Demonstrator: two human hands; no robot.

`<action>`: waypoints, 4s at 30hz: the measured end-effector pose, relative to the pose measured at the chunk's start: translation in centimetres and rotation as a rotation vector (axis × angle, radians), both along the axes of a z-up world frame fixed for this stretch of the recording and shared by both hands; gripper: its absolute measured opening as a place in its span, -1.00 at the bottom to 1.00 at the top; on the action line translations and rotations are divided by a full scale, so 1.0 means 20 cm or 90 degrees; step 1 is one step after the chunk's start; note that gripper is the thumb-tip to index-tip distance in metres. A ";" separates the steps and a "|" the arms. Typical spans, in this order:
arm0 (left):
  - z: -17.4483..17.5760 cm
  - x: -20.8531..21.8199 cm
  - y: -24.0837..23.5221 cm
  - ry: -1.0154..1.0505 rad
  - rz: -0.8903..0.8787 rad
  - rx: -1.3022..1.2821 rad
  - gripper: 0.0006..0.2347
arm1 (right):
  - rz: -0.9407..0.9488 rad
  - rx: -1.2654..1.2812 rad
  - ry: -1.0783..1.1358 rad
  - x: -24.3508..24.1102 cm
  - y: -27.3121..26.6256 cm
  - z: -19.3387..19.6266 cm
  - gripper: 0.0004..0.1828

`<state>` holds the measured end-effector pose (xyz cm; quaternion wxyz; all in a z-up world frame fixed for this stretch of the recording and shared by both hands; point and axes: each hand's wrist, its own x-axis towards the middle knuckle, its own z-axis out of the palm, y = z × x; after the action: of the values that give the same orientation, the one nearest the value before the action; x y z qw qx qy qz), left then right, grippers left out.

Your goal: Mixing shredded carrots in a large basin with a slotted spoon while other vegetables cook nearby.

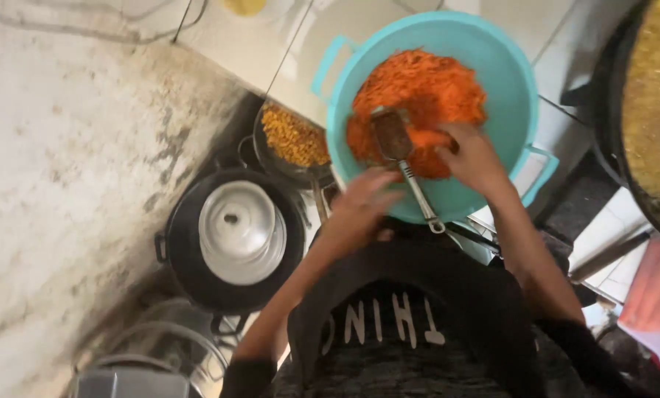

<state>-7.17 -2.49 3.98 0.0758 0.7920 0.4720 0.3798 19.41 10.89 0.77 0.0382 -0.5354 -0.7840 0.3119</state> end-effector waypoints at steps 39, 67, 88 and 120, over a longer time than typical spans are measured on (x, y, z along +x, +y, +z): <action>-1.15 0.15 -2.03 -0.361 -0.178 -0.817 -0.71 | -0.307 0.417 -0.046 0.81 -3.06 0.37 -0.66; 0.01 3.08 -2.79 -0.708 0.022 -0.970 -0.60 | -0.454 0.320 -0.172 2.85 -3.85 0.33 -0.62; -0.44 3.21 -2.68 -0.848 0.283 -0.870 -0.65 | -0.087 0.124 -0.017 3.13 -3.27 -0.16 -0.55; -0.30 3.55 -1.75 -0.825 0.470 -0.775 -0.52 | 0.087 0.043 0.075 3.59 -2.08 -0.13 -0.56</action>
<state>63.89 -37.53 -1.99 0.5953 0.0546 0.6743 0.4336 91.24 -30.75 -1.83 0.0807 -0.4598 -0.8252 0.3179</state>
